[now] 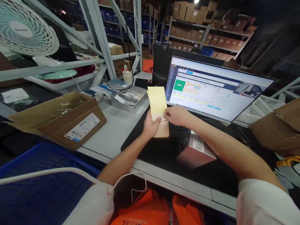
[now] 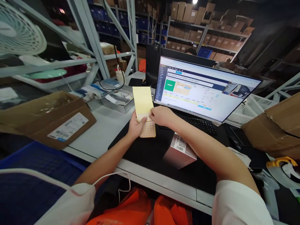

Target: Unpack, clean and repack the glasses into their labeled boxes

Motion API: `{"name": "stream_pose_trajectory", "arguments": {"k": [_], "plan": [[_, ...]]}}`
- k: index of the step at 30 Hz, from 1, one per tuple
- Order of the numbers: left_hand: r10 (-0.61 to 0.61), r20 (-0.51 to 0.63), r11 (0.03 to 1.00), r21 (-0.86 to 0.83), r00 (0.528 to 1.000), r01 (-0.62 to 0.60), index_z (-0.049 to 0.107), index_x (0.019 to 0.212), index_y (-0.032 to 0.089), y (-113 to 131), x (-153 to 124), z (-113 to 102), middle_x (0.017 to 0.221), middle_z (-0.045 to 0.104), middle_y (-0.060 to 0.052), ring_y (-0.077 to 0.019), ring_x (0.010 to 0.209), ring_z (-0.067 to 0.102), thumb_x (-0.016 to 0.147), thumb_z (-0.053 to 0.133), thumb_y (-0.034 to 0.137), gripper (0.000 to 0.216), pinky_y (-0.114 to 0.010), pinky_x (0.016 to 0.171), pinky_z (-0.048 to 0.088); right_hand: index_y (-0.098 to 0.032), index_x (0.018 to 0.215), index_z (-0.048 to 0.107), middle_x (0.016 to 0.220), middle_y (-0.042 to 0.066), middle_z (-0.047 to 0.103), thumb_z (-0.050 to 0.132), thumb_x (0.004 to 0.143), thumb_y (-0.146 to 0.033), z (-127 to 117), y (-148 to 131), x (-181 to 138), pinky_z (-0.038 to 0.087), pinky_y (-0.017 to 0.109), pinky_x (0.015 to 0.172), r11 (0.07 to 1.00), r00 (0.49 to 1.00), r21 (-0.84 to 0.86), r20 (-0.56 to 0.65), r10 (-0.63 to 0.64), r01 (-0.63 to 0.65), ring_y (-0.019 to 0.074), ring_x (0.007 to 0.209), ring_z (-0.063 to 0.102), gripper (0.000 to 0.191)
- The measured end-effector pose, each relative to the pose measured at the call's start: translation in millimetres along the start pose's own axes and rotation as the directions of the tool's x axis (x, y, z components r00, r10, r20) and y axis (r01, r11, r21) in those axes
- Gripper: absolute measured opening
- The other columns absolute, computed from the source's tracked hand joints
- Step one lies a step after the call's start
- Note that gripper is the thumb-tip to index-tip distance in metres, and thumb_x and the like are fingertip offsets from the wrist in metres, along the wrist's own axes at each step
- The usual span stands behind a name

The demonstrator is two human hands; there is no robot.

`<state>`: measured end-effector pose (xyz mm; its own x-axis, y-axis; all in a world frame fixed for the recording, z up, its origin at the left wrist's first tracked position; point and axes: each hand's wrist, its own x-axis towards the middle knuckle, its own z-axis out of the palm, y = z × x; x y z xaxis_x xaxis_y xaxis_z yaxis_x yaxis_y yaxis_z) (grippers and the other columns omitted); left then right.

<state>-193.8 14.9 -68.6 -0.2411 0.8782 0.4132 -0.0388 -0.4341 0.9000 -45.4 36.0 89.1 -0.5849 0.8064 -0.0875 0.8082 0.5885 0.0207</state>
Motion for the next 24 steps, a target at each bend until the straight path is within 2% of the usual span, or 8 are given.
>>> {"name": "stream_pose_trajectory", "arguments": {"k": [5,11,18,24], "plan": [[0.027,-0.012,0.995,0.091,1.0,-0.026,0.055,0.138,0.016,9,-2,1,0.13,0.069,-0.015,-0.0299,0.114,0.07,0.09,0.071,0.047,0.058,-0.044,0.099,0.056,-0.017,0.089,0.067,0.099,0.01,0.076,0.044,0.104,-0.037,7,-1,-4,0.036,0.031,0.065,1.0,0.997,-0.022,-0.081,0.013,-0.015,0.0227,0.087,0.068,0.033],[0.026,0.007,0.999,0.027,1.0,-0.026,0.05,0.145,0.019,0,-4,3,0.134,0.068,-0.014,-0.0288,0.116,0.07,0.093,0.068,0.044,0.06,-0.042,0.101,0.058,-0.018,0.089,0.065,0.099,0.008,0.076,0.043,0.105,-0.033,15,6,2,0.033,0.031,0.066,1.0,0.997,0.022,-0.079,-0.009,0.011,0.0207,0.087,0.068,0.031],[0.035,-0.004,0.998,0.049,0.999,-0.034,0.052,0.145,0.02,3,-10,5,0.134,0.07,-0.013,-0.0285,0.114,0.071,0.092,0.068,0.041,0.059,-0.041,0.098,0.059,-0.018,0.098,0.064,0.106,0.009,0.075,0.041,0.107,-0.034,19,3,-1,0.037,0.032,0.07,1.0,0.998,-0.018,-0.063,0.014,-0.016,0.0237,0.094,0.069,0.03],[0.001,-0.047,0.979,0.203,0.999,0.008,0.054,0.146,0.019,19,-16,7,0.128,0.073,-0.011,-0.029,0.112,0.073,0.089,0.07,0.035,0.061,-0.04,0.098,0.059,-0.017,0.107,0.06,0.11,0.011,0.073,0.036,0.108,-0.029,24,-2,-2,0.041,0.032,0.074,0.999,0.998,-0.052,-0.062,0.004,-0.007,0.0243,0.097,0.069,0.028]]}}
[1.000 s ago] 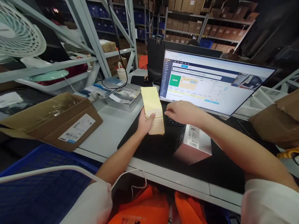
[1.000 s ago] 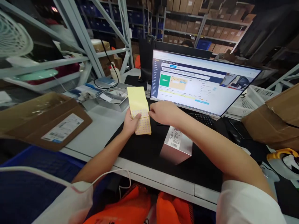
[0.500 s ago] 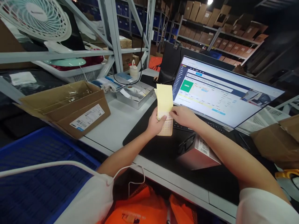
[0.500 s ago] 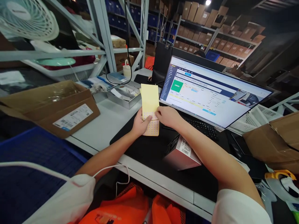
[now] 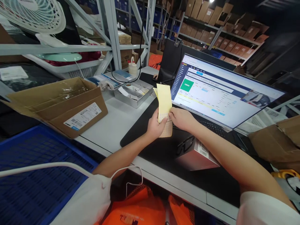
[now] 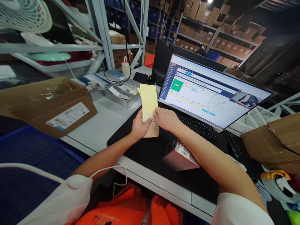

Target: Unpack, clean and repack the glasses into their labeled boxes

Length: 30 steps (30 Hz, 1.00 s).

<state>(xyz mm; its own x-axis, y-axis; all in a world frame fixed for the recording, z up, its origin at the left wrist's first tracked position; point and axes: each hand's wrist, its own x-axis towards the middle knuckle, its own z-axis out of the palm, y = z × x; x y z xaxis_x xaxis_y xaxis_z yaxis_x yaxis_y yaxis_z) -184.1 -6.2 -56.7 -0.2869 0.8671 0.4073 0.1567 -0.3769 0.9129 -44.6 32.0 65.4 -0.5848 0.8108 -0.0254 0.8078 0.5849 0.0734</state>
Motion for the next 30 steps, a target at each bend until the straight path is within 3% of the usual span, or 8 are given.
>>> {"name": "stream_pose_trajectory", "arguments": {"k": [9,20,25,30], "plan": [[-0.001,-0.003,0.993,0.114,1.0,0.001,0.052,0.148,0.022,2,-7,3,0.133,0.072,-0.01,-0.0312,0.116,0.072,0.089,0.069,0.034,0.063,-0.041,0.099,0.058,-0.016,0.113,0.057,0.109,0.013,0.072,0.029,0.109,-0.028,6,-1,-2,0.039,0.035,0.07,0.992,0.998,-0.122,0.039,-0.038,0.043,0.0263,0.094,0.069,0.03],[0.044,0.028,0.984,0.173,0.999,-0.048,0.049,0.15,0.02,-3,-7,5,0.138,0.069,-0.011,-0.0312,0.119,0.07,0.091,0.065,0.033,0.063,-0.04,0.099,0.058,-0.014,0.111,0.058,0.107,0.014,0.072,0.03,0.107,-0.026,6,-1,0,0.04,0.035,0.071,0.988,0.997,-0.147,0.059,-0.046,0.054,0.0278,0.095,0.07,0.03],[0.001,0.01,0.991,0.131,1.0,-0.002,0.05,0.149,0.02,-3,-4,5,0.138,0.069,-0.012,-0.0323,0.119,0.07,0.09,0.067,0.032,0.062,-0.043,0.102,0.057,-0.016,0.108,0.058,0.107,0.012,0.073,0.031,0.108,-0.026,10,2,3,0.04,0.033,0.072,0.995,0.998,-0.087,0.047,-0.034,0.038,0.0251,0.093,0.069,0.029],[-0.041,-0.062,0.999,-0.015,0.997,0.04,0.051,0.147,0.019,-10,10,1,0.134,0.07,-0.012,-0.0295,0.118,0.07,0.089,0.07,0.03,0.062,-0.042,0.104,0.056,-0.018,0.098,0.06,0.103,0.012,0.074,0.035,0.107,-0.031,2,9,9,0.041,0.033,0.073,0.994,0.999,0.103,-0.031,0.03,-0.027,0.025,0.091,0.068,0.03]]}}
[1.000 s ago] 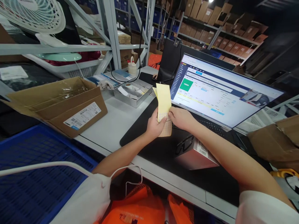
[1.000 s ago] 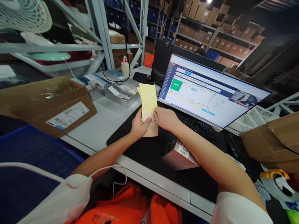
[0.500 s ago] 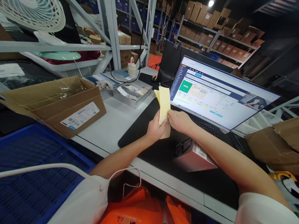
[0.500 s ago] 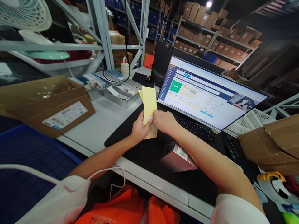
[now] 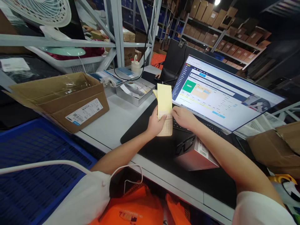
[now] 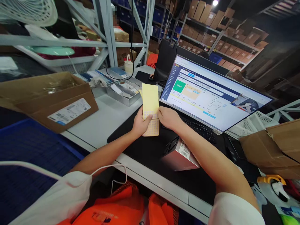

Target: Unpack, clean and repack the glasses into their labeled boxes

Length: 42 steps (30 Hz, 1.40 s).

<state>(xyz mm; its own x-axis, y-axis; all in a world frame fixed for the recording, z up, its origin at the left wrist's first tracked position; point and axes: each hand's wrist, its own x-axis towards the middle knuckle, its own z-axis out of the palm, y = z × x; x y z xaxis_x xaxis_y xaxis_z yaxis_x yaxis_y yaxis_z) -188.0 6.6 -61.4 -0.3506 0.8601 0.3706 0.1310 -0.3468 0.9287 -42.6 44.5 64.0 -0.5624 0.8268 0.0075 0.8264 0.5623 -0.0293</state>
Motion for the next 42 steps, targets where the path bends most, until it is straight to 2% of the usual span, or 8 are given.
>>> {"name": "stream_pose_trajectory", "arguments": {"k": [6,11,16,23,27,32,37,42], "plan": [[-0.222,0.017,0.951,-0.216,0.975,0.22,0.06,0.127,0.015,-29,33,-9,0.123,0.073,-0.014,-0.0307,0.111,0.072,0.083,0.071,0.024,0.046,-0.047,0.101,0.059,-0.02,0.092,0.06,0.096,0.008,0.071,0.046,0.099,-0.025,-62,24,-47,0.043,0.034,0.075,0.995,0.953,0.064,-0.298,-0.059,0.082,0.0235,0.088,0.064,0.017],[-0.383,0.052,0.878,-0.29,0.922,0.381,0.061,0.113,0.015,-47,47,-9,0.116,0.074,-0.016,-0.0334,0.1,0.075,0.078,0.069,0.022,0.037,-0.052,0.091,0.062,-0.02,0.092,0.061,0.085,0.006,0.068,0.049,0.102,-0.026,-88,60,-140,0.041,0.034,0.07,0.975,0.962,-0.168,-0.206,-0.178,0.144,0.0204,0.075,0.06,0.017],[-0.322,0.041,0.926,-0.196,0.946,0.324,0.062,0.114,0.016,-62,49,-8,0.117,0.074,-0.014,-0.0311,0.101,0.075,0.077,0.071,0.021,0.039,-0.048,0.095,0.061,-0.017,0.091,0.063,0.087,0.006,0.067,0.049,0.104,-0.024,-67,70,-193,0.044,0.035,0.074,0.946,0.976,-0.259,-0.044,-0.211,0.193,0.0202,0.079,0.063,0.02],[-0.346,0.001,0.927,-0.153,0.938,0.342,0.062,0.111,0.015,-83,56,-10,0.115,0.075,-0.015,-0.0307,0.1,0.075,0.076,0.07,0.021,0.036,-0.05,0.095,0.061,-0.016,0.079,0.064,0.086,0.007,0.067,0.053,0.097,-0.011,-39,61,-196,0.05,0.038,0.073,0.916,0.961,-0.297,0.031,-0.274,0.271,0.0218,0.078,0.064,0.022],[-0.368,-0.011,0.919,-0.156,0.93,0.362,0.062,0.111,0.015,-94,62,-14,0.115,0.074,-0.016,-0.031,0.101,0.075,0.074,0.069,0.023,0.038,-0.052,0.099,0.059,-0.013,0.089,0.07,0.098,0.011,0.071,0.049,0.099,-0.011,-35,58,-211,0.057,0.039,0.079,0.938,0.965,-0.248,-0.042,-0.259,0.241,0.0234,0.087,0.068,0.024],[-0.432,0.001,0.891,-0.155,0.902,0.427,0.062,0.111,0.015,-102,68,-21,0.117,0.072,-0.018,-0.0338,0.1,0.075,0.072,0.068,0.023,0.041,-0.057,0.096,0.06,-0.006,0.133,0.062,0.131,0.02,0.065,0.051,0.104,-0.033,-21,53,-236,0.062,0.043,0.095,0.974,0.965,-0.165,-0.184,-0.186,0.156,0.0291,0.113,0.067,0.041],[-0.461,0.05,0.878,-0.117,0.886,0.464,0.062,0.109,0.016,-100,90,-23,0.113,0.073,-0.017,-0.0355,0.099,0.075,0.071,0.071,0.024,0.039,-0.055,0.09,0.063,-0.007,0.136,0.058,0.132,0.024,0.064,0.059,0.101,-0.036,10,59,-244,0.061,0.051,0.1,0.977,0.908,-0.145,-0.367,-0.201,0.157,0.0343,0.122,0.065,0.045],[-0.397,0.214,0.911,-0.028,0.893,0.412,0.063,0.114,0.019,-90,131,-16,0.11,0.076,-0.013,-0.0305,0.095,0.077,0.071,0.075,0.03,0.046,-0.048,0.088,0.064,-0.012,0.138,0.057,0.133,0.022,0.065,0.062,0.1,-0.034,28,55,-244,0.061,0.048,0.101,0.984,0.857,-0.062,-0.484,-0.178,0.17,0.0323,0.127,0.064,0.044]]}}
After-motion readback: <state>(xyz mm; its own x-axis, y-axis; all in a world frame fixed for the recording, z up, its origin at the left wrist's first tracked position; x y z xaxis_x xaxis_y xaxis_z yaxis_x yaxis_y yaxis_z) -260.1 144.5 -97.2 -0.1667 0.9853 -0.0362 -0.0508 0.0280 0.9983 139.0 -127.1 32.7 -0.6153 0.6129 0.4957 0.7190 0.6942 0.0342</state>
